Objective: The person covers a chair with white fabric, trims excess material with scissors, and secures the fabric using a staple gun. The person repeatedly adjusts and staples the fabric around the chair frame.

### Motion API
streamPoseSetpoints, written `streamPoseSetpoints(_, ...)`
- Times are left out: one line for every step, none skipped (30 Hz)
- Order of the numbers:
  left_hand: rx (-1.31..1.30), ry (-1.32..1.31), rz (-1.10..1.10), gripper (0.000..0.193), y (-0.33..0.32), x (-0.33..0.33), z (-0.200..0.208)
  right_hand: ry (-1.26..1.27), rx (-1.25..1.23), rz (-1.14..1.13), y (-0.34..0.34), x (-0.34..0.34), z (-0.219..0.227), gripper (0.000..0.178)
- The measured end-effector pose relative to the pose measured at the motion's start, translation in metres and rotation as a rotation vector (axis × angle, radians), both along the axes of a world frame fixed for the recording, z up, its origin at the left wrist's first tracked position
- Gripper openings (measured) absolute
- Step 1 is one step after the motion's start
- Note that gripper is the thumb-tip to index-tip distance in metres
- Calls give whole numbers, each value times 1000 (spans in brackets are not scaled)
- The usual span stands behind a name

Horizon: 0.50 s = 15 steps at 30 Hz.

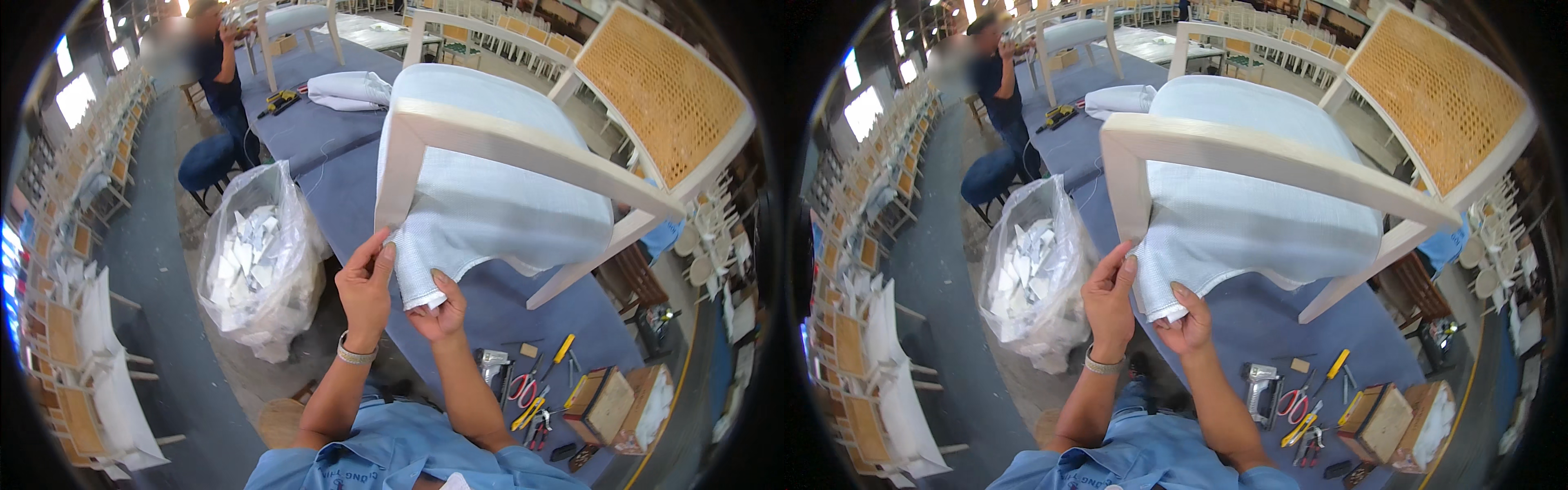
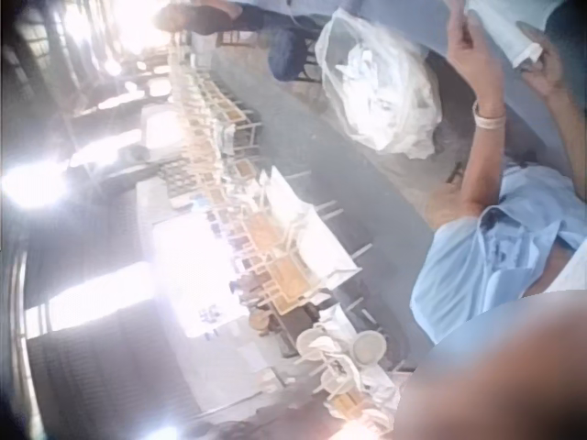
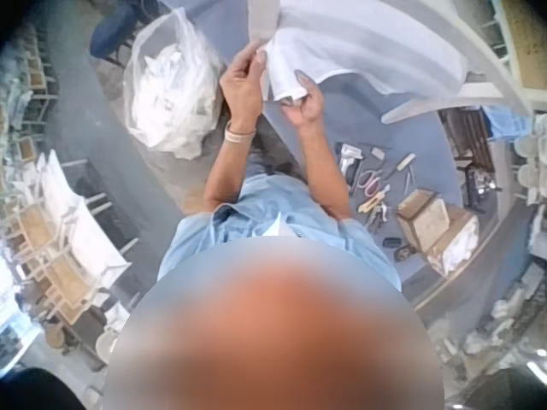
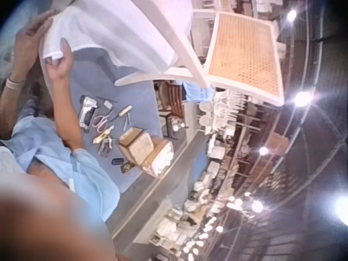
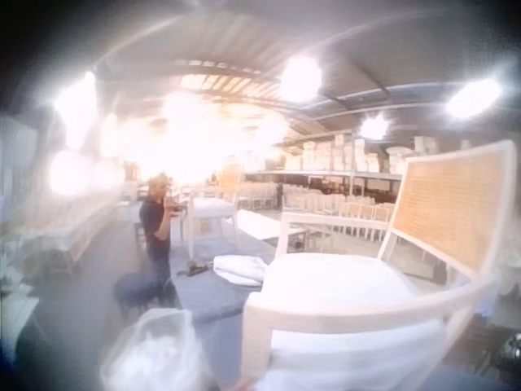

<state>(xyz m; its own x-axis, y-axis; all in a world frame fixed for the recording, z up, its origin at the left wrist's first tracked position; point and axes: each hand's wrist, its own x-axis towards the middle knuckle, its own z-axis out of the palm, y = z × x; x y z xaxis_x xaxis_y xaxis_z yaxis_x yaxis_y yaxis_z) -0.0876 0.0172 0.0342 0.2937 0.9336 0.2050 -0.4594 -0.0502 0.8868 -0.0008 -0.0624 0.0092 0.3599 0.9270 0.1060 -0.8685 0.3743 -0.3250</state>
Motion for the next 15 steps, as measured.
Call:
streamPoseSetpoints(28, 13, 7, 26, -5, 2, -6, -48, -23, -22, -2, 3, -2, 38)
streamPoseSetpoints(55, 27, 16, 26, -10, 5, -10, -97, -45, -41, -3, 4, -2, 38)
streamPoseSetpoints(84, 42, 29, 25, -13, 8, -15, -143, -40, -4, -5, 7, -3, 38)
streamPoseSetpoints(107, 64, 37, 25, -18, 11, -15, -182, -40, 29, -9, 11, -5, 38)
streamPoseSetpoints(88, 57, -6, 25, -20, 14, -11, -220, -39, 66, -11, 13, -7, 37)
streamPoseSetpoints(77, 46, -37, 25, -18, 13, -13, -243, -58, 58, -11, 12, -7, 37)
streamPoseSetpoints(67, 34, -66, 25, -15, 11, -17, -267, -76, 50, -11, 10, -6, 37)
streamPoseSetpoints(57, 19, -95, 24, -11, 9, -18, -293, -94, 44, -11, 9, -5, 37)
streamPoseSetpoints(194, 124, -37, 24, -6, 4, -18, -309, -89, 42, -10, 8, -6, 37)
streamPoseSetpoints(331, 226, 20, 25, 0, -2, -15, -327, -85, 39, -8, 9, -7, 36)
streamPoseSetpoints(469, 326, 75, 25, 4, -6, -12, -347, -80, 33, -7, 11, -8, 35)
streamPoseSetpoints(487, 345, 105, 26, 7, -8, -5, -318, -73, 36, -8, 11, -12, 32)
streamPoseSetpoints(506, 361, 129, 27, 8, -7, 3, -291, -65, 33, -9, 12, -15, 30)
streamPoseSetpoints(528, 372, 146, 28, 6, -5, 10, -266, -58, 22, -12, 14, -16, 28)
streamPoseSetpoints(446, 345, 118, 28, 3, -5, 14, -227, -230, -34, -13, 3, -3, 24)
